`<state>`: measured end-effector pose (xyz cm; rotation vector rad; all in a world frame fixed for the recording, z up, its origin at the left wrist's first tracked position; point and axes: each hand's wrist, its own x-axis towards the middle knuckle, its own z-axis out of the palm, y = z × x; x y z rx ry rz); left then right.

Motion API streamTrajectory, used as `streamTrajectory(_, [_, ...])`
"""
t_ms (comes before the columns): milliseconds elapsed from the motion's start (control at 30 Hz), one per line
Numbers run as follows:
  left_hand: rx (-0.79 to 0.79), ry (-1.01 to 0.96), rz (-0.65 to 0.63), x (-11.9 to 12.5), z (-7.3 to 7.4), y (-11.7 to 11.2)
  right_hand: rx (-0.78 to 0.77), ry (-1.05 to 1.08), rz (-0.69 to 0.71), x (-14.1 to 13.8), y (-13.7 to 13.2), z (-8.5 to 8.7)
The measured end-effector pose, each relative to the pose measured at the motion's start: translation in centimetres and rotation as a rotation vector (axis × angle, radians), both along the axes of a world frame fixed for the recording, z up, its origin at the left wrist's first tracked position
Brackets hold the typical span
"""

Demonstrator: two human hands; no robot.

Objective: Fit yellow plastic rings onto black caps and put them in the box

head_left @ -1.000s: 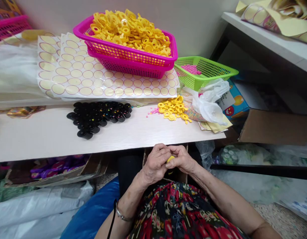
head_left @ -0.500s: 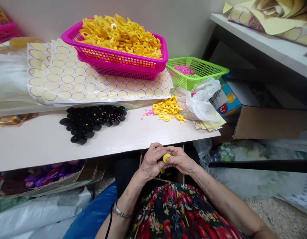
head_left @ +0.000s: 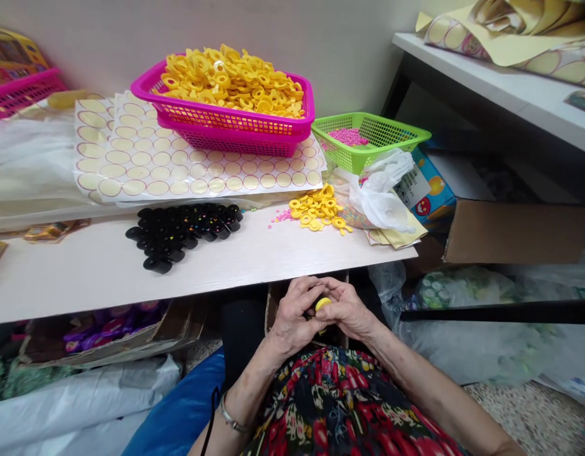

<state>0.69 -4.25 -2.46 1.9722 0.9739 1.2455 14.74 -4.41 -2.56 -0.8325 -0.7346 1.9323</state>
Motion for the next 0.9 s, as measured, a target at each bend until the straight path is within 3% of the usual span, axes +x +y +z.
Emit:
streamTrajectory(133, [-0.023,-0.096,0.042,1.6,0.0,-0.8,0.024,-0.044,-0.131,-0.1,-0.7,0.1])
streamTrajectory(267, [-0.097,-0.148,0.084,2.6,-0.7,-1.0,-0.056,0.006,-0.235,0.2,-1.3,-0.4])
streamTrajectory(500, [-0.123,-0.037,-0.021,2.6,-1.7,-0.9,-0.092,0.091,-0.108,2.6,-2.0,-0.8])
streamTrajectory(733, [-0.109,0.04,-0.061,3.6,-0.4,-2.0,-0.128,0.015,-0.077,3.1,-2.7,-1.1])
streamTrajectory(900, [-0.113,0.138,0.018,3.0,-0.4,-2.6,-0.165,-0.019,-0.006,2.3,-2.9,-1.5])
